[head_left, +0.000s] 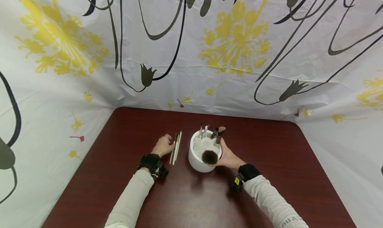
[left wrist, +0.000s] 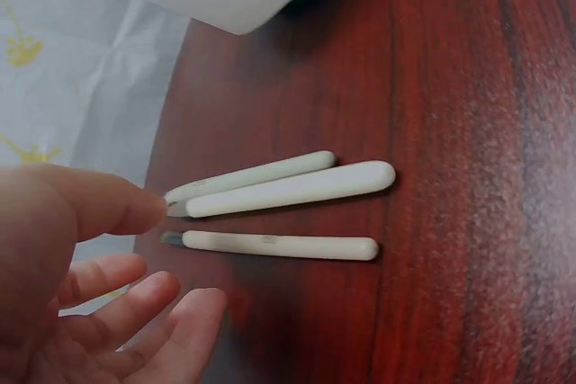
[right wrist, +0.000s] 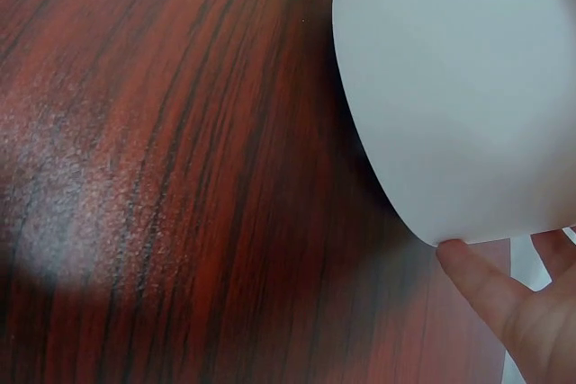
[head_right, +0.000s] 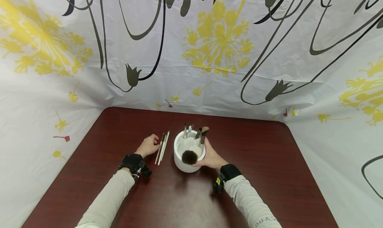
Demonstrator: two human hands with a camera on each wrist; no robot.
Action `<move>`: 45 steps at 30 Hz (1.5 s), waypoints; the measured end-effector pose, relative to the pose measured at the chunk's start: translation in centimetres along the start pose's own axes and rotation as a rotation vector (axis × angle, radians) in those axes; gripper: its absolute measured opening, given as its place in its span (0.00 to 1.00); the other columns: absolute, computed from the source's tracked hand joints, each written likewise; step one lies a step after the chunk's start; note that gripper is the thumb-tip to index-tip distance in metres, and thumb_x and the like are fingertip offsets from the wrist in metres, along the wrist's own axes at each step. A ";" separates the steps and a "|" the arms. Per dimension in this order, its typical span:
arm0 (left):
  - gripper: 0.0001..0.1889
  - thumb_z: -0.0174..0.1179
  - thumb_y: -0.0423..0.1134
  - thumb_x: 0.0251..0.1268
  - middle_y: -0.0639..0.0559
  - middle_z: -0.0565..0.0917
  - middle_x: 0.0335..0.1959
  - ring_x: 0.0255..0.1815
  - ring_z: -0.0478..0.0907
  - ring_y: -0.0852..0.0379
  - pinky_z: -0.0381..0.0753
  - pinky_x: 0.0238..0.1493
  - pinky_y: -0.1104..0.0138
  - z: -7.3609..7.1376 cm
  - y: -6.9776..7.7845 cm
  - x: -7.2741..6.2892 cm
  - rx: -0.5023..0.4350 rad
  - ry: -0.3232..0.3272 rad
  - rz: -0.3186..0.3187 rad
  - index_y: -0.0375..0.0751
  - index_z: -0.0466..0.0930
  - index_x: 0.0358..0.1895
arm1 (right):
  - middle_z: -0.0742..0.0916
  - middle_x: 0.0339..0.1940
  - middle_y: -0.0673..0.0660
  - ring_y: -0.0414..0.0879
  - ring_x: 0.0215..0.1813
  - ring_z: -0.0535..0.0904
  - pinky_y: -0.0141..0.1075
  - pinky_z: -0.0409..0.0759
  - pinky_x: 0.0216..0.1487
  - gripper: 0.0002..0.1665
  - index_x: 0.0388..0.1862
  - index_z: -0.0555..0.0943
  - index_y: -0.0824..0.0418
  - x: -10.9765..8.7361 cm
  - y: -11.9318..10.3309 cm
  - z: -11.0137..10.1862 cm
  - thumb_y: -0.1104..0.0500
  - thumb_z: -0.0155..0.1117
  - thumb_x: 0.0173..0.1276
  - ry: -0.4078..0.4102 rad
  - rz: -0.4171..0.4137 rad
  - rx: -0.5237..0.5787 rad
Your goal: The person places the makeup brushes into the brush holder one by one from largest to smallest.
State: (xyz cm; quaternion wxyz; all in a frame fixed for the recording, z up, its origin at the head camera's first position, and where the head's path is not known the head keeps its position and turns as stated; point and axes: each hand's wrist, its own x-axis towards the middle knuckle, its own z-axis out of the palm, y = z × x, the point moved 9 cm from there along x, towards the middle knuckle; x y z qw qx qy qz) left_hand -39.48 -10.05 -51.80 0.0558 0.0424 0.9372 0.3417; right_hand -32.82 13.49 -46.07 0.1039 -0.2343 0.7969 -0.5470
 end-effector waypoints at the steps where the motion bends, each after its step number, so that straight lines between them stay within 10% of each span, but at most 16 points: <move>1: 0.17 0.58 0.36 0.56 0.39 0.78 0.38 0.39 0.76 0.46 0.75 0.39 0.57 0.1 -0.1 0.0 0.008 -0.001 -0.001 0.31 0.72 0.47 | 0.60 0.68 0.67 0.57 0.67 0.54 0.52 0.55 0.61 0.68 0.70 0.39 0.65 0.0 0.1 0.0 0.70 0.75 0.38 0.003 -0.001 0.003; 12: 0.16 0.55 0.35 0.60 0.39 0.75 0.41 0.41 0.75 0.46 0.75 0.39 0.58 0.8 -0.7 -0.1 0.034 -0.053 -0.034 0.30 0.71 0.49 | 0.62 0.68 0.60 0.51 0.67 0.55 0.41 0.56 0.62 0.72 0.72 0.40 0.55 0.4 3.3 -0.2 0.66 0.78 0.35 0.042 -0.018 0.009; 25: 0.12 0.58 0.34 0.57 0.41 0.77 0.36 0.38 0.76 0.47 0.75 0.37 0.59 1.0 -1.0 0.2 0.055 -0.034 -0.017 0.31 0.74 0.42 | 0.60 0.69 0.61 0.54 0.67 0.56 0.53 0.54 0.62 0.74 0.72 0.39 0.52 0.5 3.4 -0.1 0.63 0.80 0.34 0.050 0.003 0.003; 36: 0.08 0.58 0.31 0.51 0.43 0.75 0.30 0.27 0.72 0.51 0.72 0.26 0.62 1.3 -1.6 0.9 0.050 -0.099 -0.093 0.33 0.73 0.35 | 0.63 0.67 0.64 0.54 0.67 0.56 0.25 0.56 0.59 0.73 0.72 0.42 0.55 0.6 2.9 -0.3 0.67 0.79 0.32 0.062 -0.042 0.042; 45: 0.09 0.55 0.32 0.57 0.51 0.64 0.17 0.17 0.62 0.57 0.60 0.20 0.68 1.0 -0.9 -0.2 0.064 -0.143 -0.099 0.39 0.64 0.24 | 0.59 0.70 0.60 0.53 0.68 0.54 0.46 0.54 0.64 0.74 0.72 0.40 0.52 0.6 3.4 -0.2 0.67 0.79 0.33 0.054 -0.004 0.032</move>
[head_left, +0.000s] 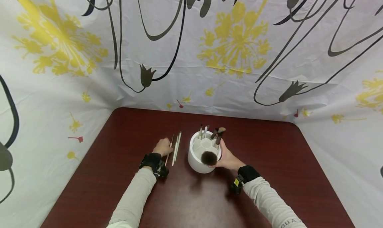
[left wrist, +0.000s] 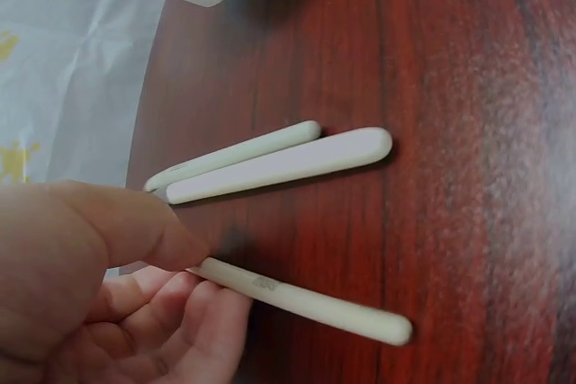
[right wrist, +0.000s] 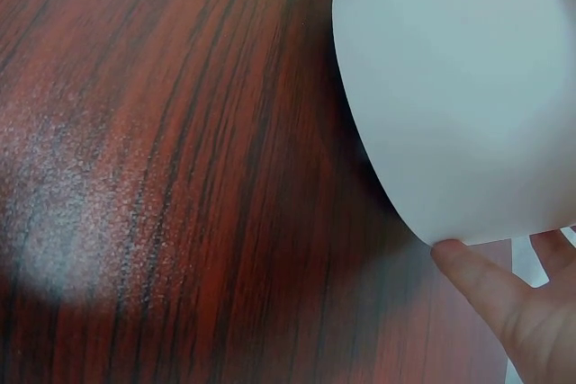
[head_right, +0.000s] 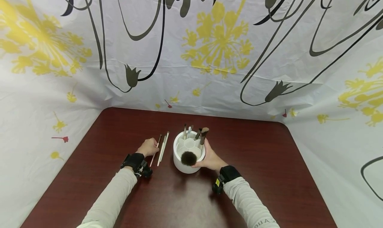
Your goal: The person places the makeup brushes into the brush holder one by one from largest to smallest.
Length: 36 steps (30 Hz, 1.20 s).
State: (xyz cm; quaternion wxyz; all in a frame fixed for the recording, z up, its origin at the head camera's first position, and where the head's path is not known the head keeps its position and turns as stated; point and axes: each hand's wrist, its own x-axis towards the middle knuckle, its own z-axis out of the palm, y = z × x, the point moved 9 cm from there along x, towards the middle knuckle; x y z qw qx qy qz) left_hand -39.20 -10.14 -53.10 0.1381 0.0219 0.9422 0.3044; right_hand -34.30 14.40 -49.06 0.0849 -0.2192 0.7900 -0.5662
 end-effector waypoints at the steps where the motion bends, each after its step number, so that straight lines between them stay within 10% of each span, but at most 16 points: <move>1: 0.09 0.54 0.32 0.58 0.51 0.65 0.17 0.17 0.63 0.58 0.61 0.19 0.68 -0.1 0.1 -0.2 0.008 0.004 0.008 0.39 0.64 0.25 | 0.59 0.70 0.60 0.53 0.68 0.54 0.48 0.53 0.63 0.74 0.72 0.40 0.52 0.0 0.0 0.1 0.66 0.79 0.33 -0.004 0.000 0.001; 14: 0.12 0.59 0.32 0.51 0.45 0.78 0.30 0.30 0.76 0.53 0.75 0.30 0.64 -2.5 0.5 -0.6 -0.100 0.189 0.110 0.31 0.70 0.38 | 0.56 0.70 0.61 0.56 0.68 0.52 0.56 0.49 0.63 0.74 0.72 0.37 0.52 -0.3 -0.1 0.2 0.65 0.79 0.35 -0.004 0.035 -0.008; 36: 0.14 0.58 0.31 0.50 0.49 0.73 0.29 0.26 0.71 0.57 0.70 0.25 0.69 -4.8 5.4 -2.3 -0.187 0.236 0.304 0.40 0.64 0.38 | 0.60 0.67 0.67 0.58 0.66 0.54 0.55 0.50 0.62 0.70 0.70 0.39 0.63 -0.6 -2.9 0.3 0.72 0.76 0.36 -0.020 -0.002 0.013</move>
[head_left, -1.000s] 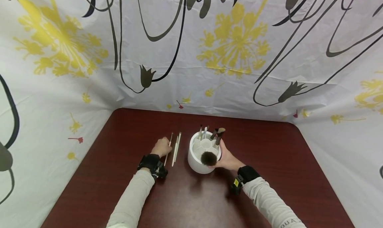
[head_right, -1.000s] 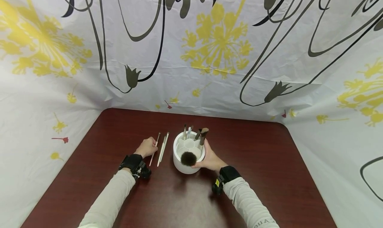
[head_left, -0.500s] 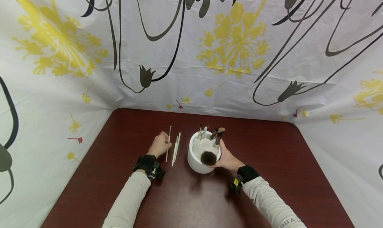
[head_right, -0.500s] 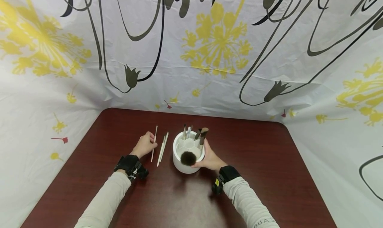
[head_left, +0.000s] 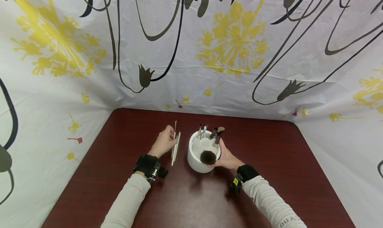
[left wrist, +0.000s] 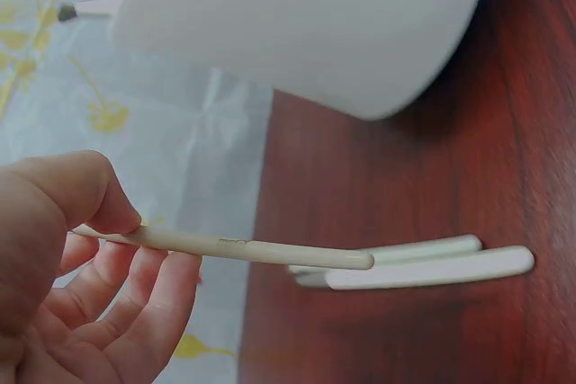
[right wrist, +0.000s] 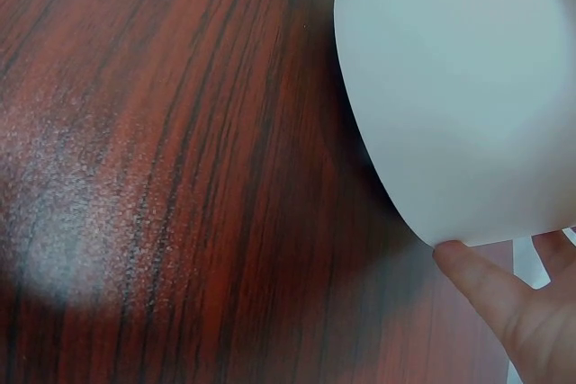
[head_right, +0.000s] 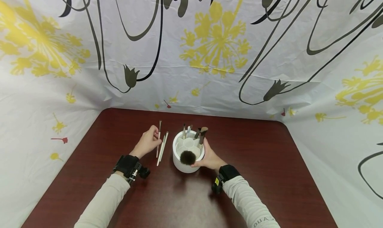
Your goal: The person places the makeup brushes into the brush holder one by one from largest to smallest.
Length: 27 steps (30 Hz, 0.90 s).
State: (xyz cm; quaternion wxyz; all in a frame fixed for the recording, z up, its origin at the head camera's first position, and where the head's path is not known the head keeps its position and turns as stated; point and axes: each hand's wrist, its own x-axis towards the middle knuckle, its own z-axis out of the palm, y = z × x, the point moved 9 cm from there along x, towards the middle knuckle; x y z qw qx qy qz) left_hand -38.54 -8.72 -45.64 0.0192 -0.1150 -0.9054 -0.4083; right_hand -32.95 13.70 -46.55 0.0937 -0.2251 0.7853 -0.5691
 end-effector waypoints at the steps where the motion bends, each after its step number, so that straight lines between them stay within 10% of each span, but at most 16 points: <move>1: 0.14 0.58 0.31 0.50 0.49 0.74 0.29 0.27 0.72 0.57 0.70 0.26 0.68 -0.1 0.4 0.0 -0.003 0.005 0.015 0.40 0.64 0.38 | 0.60 0.67 0.67 0.58 0.66 0.54 0.55 0.50 0.62 0.70 0.70 0.39 0.63 0.0 0.0 0.0 0.72 0.76 0.36 0.000 0.000 -0.001; 27: 0.12 0.55 0.29 0.49 0.50 0.75 0.28 0.27 0.75 0.60 0.74 0.26 0.69 -2.7 10.3 -1.2 -0.121 0.104 0.236 0.40 0.63 0.36 | 0.59 0.68 0.65 0.57 0.66 0.55 0.55 0.50 0.63 0.71 0.70 0.38 0.60 -0.1 -0.1 0.2 0.70 0.77 0.36 -0.003 0.022 0.031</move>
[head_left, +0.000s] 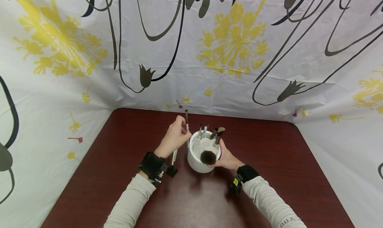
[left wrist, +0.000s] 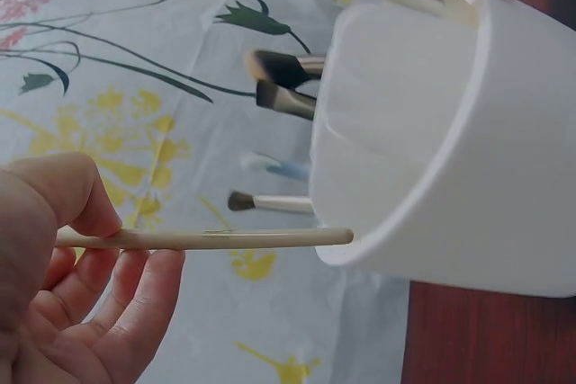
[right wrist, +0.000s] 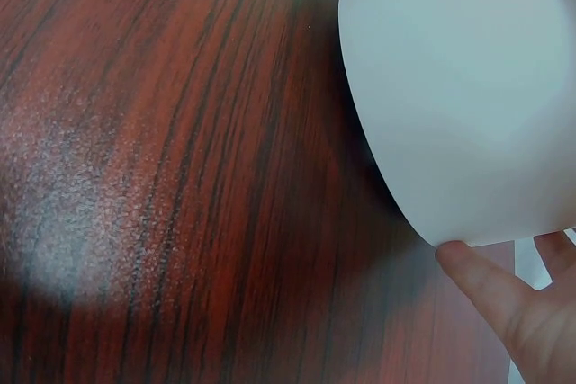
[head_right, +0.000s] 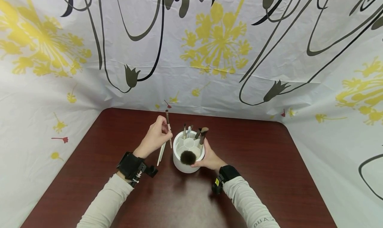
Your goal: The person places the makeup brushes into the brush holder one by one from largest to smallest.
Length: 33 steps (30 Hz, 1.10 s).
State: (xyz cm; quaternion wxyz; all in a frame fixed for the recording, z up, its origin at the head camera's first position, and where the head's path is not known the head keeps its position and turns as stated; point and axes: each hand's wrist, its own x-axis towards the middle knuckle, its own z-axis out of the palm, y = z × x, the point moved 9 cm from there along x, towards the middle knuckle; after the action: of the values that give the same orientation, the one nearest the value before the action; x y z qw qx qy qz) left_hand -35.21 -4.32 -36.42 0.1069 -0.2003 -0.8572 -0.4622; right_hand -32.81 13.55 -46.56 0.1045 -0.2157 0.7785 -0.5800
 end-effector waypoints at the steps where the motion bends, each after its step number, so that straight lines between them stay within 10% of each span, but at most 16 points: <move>1: 0.12 0.55 0.29 0.49 0.51 0.75 0.29 0.27 0.75 0.60 0.74 0.26 0.69 0.0 0.1 0.0 -0.003 0.002 0.005 0.40 0.63 0.36 | 0.59 0.68 0.65 0.57 0.66 0.55 0.55 0.50 0.63 0.70 0.70 0.39 0.61 0.0 0.0 0.0 0.70 0.76 0.36 -0.001 -0.004 0.000; 33: 0.14 0.56 0.31 0.52 0.48 0.76 0.32 0.32 0.78 0.57 0.77 0.32 0.67 1.5 -2.0 0.6 -0.015 0.097 -0.053 0.40 0.62 0.39 | 0.60 0.67 0.67 0.57 0.66 0.55 0.54 0.51 0.62 0.69 0.70 0.39 0.65 0.1 -0.4 -0.1 0.71 0.76 0.36 0.006 -0.043 -0.043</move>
State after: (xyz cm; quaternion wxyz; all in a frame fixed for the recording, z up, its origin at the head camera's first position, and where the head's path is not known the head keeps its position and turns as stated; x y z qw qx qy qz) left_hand -36.65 -3.89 -38.56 0.1345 -0.1557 -0.8525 -0.4805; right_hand -32.87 13.51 -46.18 0.0850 -0.2328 0.7862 -0.5661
